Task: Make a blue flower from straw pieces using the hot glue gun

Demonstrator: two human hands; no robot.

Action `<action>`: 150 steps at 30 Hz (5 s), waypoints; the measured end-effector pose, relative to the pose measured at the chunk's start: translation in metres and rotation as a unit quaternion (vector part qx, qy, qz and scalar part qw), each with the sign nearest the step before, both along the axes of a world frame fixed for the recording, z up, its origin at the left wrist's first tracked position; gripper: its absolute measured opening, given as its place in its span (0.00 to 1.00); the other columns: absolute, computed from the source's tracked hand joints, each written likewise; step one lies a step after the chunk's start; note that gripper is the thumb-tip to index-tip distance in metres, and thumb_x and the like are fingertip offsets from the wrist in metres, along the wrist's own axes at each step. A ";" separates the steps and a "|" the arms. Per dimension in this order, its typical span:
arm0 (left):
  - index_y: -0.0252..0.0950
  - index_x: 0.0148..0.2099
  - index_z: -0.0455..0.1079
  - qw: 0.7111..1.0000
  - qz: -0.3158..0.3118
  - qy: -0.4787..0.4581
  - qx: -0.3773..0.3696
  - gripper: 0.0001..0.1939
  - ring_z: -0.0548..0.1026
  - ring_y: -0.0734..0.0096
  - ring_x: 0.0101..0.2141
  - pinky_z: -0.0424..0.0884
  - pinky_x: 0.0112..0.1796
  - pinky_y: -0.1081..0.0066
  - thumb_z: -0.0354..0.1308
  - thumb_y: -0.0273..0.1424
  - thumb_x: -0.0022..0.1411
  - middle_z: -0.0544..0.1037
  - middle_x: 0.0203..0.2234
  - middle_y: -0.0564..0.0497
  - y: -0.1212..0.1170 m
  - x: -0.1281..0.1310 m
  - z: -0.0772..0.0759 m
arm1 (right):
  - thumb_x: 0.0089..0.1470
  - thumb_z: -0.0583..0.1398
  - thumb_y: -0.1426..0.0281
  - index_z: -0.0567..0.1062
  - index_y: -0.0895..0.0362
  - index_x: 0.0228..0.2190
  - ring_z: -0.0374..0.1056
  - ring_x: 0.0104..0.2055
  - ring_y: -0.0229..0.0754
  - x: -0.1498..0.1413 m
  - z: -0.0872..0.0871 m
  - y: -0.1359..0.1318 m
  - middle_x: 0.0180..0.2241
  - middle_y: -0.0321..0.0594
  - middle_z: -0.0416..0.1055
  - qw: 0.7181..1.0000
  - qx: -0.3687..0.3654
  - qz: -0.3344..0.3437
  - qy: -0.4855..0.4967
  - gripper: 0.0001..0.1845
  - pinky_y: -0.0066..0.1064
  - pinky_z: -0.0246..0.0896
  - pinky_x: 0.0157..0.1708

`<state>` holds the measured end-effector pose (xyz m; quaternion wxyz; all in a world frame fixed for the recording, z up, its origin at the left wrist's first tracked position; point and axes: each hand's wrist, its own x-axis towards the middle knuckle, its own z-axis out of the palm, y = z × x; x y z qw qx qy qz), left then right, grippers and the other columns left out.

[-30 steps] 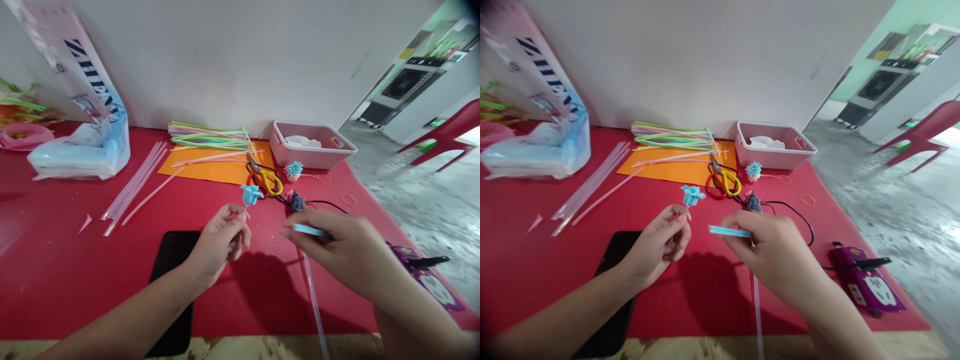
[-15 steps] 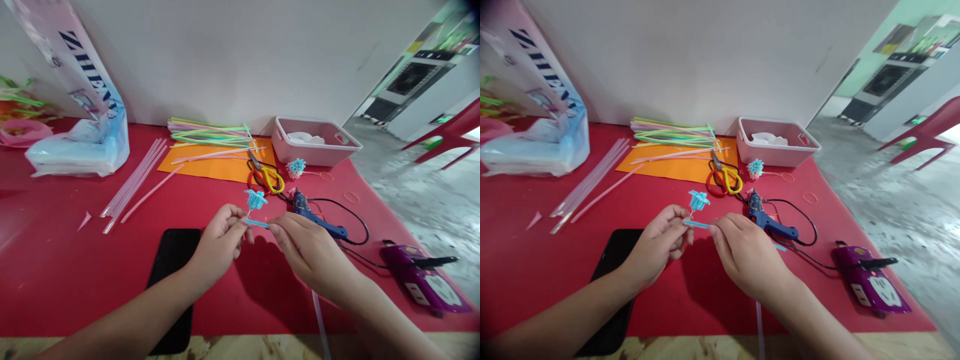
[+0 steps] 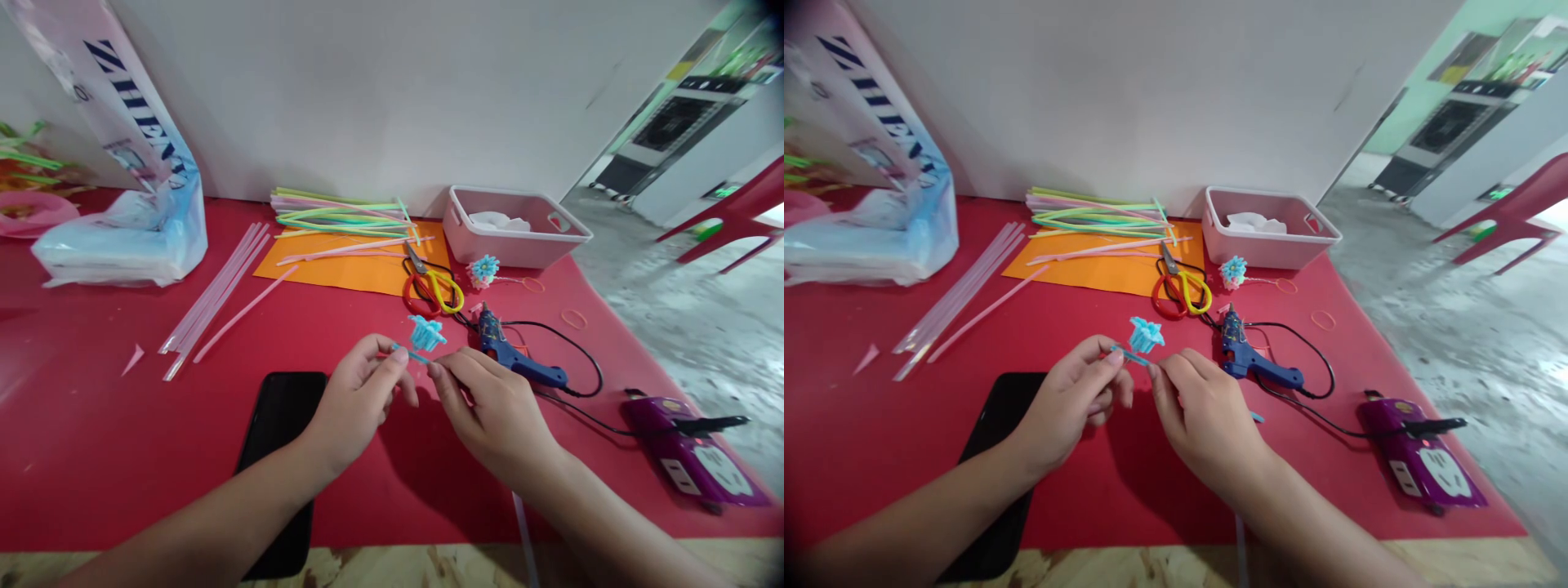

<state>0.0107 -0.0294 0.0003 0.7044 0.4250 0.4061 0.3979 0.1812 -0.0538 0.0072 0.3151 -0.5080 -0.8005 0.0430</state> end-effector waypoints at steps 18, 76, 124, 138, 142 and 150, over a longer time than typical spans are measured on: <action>0.36 0.33 0.65 0.999 0.031 -0.032 0.003 0.10 0.55 0.83 0.16 0.52 0.19 0.81 0.56 0.36 0.65 0.64 0.13 0.61 0.002 -0.001 -0.001 | 0.66 0.53 0.75 0.72 0.57 0.38 0.68 0.32 0.39 0.010 0.002 0.003 0.31 0.40 0.71 0.997 -0.026 0.053 0.051 0.08 0.29 0.63 0.34; 0.38 0.32 0.63 0.973 -0.071 0.177 0.131 0.09 0.57 0.76 0.23 0.53 0.25 0.75 0.53 0.34 0.65 0.59 0.20 0.60 0.003 -0.004 -0.003 | 0.62 0.61 0.69 0.75 0.52 0.33 0.72 0.29 0.39 0.023 0.066 -0.009 0.28 0.36 0.76 0.995 0.043 0.052 -0.078 0.04 0.31 0.65 0.31; 0.37 0.27 0.55 0.990 -0.039 -0.089 -0.103 0.14 0.47 0.83 0.17 0.47 0.18 0.80 0.51 0.28 0.66 0.55 0.16 0.62 0.007 -0.001 0.006 | 0.61 0.59 0.77 0.75 0.58 0.35 0.72 0.35 0.38 0.024 0.056 -0.018 0.32 0.38 0.76 0.988 0.070 0.086 -0.108 0.04 0.30 0.65 0.37; 0.37 0.29 0.59 0.965 -0.128 -0.184 -0.133 0.12 0.43 0.82 0.16 0.46 0.17 0.82 0.51 0.25 0.66 0.52 0.13 0.65 0.006 -0.005 0.012 | 0.62 0.59 0.76 0.75 0.55 0.35 0.73 0.35 0.38 0.045 0.038 0.008 0.34 0.37 0.76 0.991 -0.039 0.088 -0.089 0.05 0.29 0.65 0.34; 0.37 0.29 0.61 0.967 -0.200 -0.125 -0.091 0.09 0.47 0.82 0.16 0.48 0.18 0.80 0.54 0.28 0.62 0.55 0.13 0.64 0.003 -0.006 0.012 | 0.62 0.59 0.74 0.77 0.56 0.34 0.74 0.34 0.36 0.045 0.040 0.020 0.33 0.38 0.78 0.990 -0.038 0.121 -0.061 0.06 0.27 0.66 0.34; 0.36 0.33 0.67 0.959 -0.264 0.105 0.016 0.05 0.58 0.78 0.22 0.53 0.24 0.76 0.55 0.31 0.62 0.63 0.21 0.59 0.000 -0.007 0.015 | 0.62 0.61 0.70 0.79 0.56 0.35 0.74 0.37 0.43 0.037 0.058 0.018 0.34 0.40 0.78 0.981 0.071 0.089 -0.158 0.06 0.34 0.68 0.38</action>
